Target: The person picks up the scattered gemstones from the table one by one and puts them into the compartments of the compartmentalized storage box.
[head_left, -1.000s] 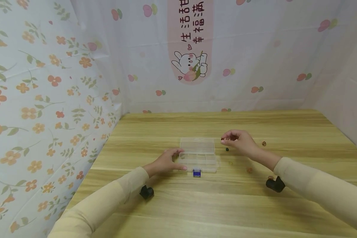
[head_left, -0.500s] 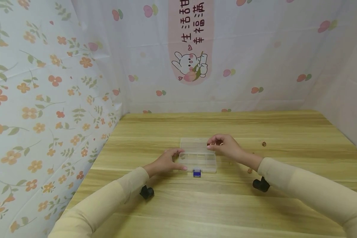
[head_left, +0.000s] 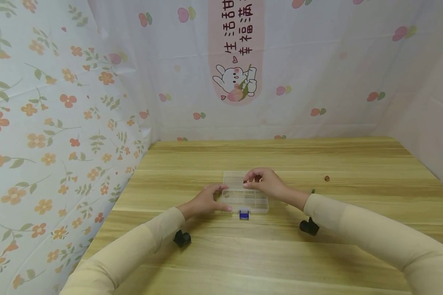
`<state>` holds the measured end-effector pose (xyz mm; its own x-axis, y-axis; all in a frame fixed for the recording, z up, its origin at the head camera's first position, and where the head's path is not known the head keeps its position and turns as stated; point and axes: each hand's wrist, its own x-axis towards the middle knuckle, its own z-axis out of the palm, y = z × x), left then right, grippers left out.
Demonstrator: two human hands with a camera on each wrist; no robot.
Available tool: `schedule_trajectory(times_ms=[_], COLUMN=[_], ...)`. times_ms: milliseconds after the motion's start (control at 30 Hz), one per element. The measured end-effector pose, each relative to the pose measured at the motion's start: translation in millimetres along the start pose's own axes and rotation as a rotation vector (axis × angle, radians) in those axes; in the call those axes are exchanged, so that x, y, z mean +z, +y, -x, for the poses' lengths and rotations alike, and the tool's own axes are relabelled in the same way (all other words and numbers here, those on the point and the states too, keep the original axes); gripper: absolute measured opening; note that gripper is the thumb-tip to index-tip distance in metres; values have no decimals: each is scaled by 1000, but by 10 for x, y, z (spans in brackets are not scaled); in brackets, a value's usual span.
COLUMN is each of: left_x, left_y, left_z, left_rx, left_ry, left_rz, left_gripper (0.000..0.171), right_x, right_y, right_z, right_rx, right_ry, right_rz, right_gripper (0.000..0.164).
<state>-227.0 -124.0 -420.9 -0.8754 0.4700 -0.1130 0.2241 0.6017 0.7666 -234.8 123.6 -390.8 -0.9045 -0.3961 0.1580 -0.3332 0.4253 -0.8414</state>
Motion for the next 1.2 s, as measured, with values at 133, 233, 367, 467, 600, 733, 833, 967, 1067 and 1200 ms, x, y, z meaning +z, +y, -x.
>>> schedule_trajectory(times_ms=[133,233,367,467,600,733,833,967,1067,1200], left_x=[-3,-2,-2,-1,-1,-3,-5,-6,-8,-14], left_y=[8,14,16,14,13,10,2,-9,-10,0], left_z=[10,13,10,5,1,3,3,2,3,14], left_rx=[7,14,20,26,26,27,24,31,34,26], left_ry=[-4,-6,-5,-3,-2,-4,-7,-8,-8,-14], left_rz=[6,15,15,5,-2,-8,-10,0,5,16], left_gripper=[73,73,73,73,73,73,73,73,72,72], right_x=[58,87,114,133,158,179,189,207,222,236], right_y=[-4,2,7,19,38,40,44,65,71,55], right_z=[-47,-66,-83,-96,-107,-108,-110,-126,-130,-122], right_rx=[11,19,16,4,-15,-21,-25,-35,-42,-41], right_ry=[-7,-17,-33,-40,-48,-67,-83,-101,-112,-123], right_rz=[16,30,29,34,67,96,113,139,158,178], right_gripper=[6,7,7,6,7,7,6,7,8,8])
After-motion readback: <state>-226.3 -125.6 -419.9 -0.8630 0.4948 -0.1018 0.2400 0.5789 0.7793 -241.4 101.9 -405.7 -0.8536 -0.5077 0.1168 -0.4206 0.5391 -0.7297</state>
